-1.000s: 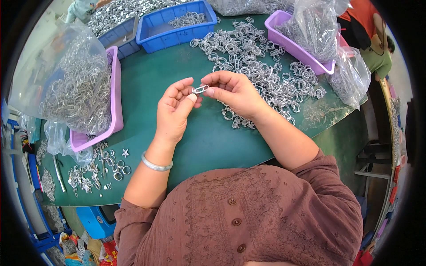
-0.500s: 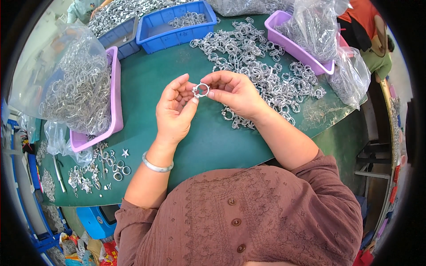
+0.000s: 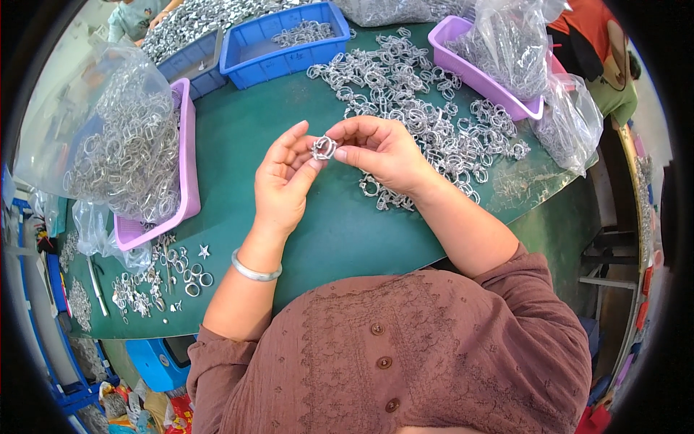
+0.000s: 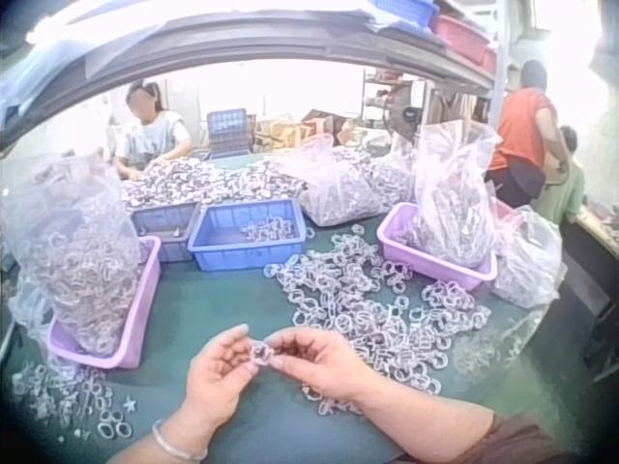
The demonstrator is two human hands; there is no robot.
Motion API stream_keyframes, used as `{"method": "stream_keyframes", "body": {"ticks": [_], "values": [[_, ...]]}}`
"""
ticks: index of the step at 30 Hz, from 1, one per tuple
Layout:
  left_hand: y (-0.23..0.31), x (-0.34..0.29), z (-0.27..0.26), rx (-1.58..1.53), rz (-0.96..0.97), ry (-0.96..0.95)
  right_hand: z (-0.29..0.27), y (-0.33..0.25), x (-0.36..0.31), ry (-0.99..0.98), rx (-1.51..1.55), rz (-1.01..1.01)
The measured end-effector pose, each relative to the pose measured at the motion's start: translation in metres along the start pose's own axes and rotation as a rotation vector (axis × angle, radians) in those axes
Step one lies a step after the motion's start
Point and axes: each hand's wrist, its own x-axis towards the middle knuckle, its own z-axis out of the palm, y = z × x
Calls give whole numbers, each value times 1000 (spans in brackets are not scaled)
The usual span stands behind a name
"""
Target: The person assembles metal clips on a workbench by connecting the components together by hand.
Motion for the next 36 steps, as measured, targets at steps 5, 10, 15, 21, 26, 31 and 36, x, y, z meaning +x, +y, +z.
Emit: {"method": "stream_keyframes", "body": {"ticks": [5,10,15,21,26,31,36], "values": [[2,0,-2,-184,-174,-6,1,-3,-2,1,28,22],[2,0,-3,-259,-227,-12,-1,-1,-1,-3,13,10],[1,0,-5,-302,-247,-25,-2,-1,-1,-4,-23,4],[1,3,-11,-407,-336,-16,-20,-7,6,155,-434,-153],[-2,4,-20,-496,-346,-24,-35,-8,3,-8,-1327,-314],[0,5,-22,-505,-403,-15,-26,-5,-5,-90,-1501,-333],[0,3,-22,-384,-427,46,-28,-8,-6,-35,-1487,-344]]}}
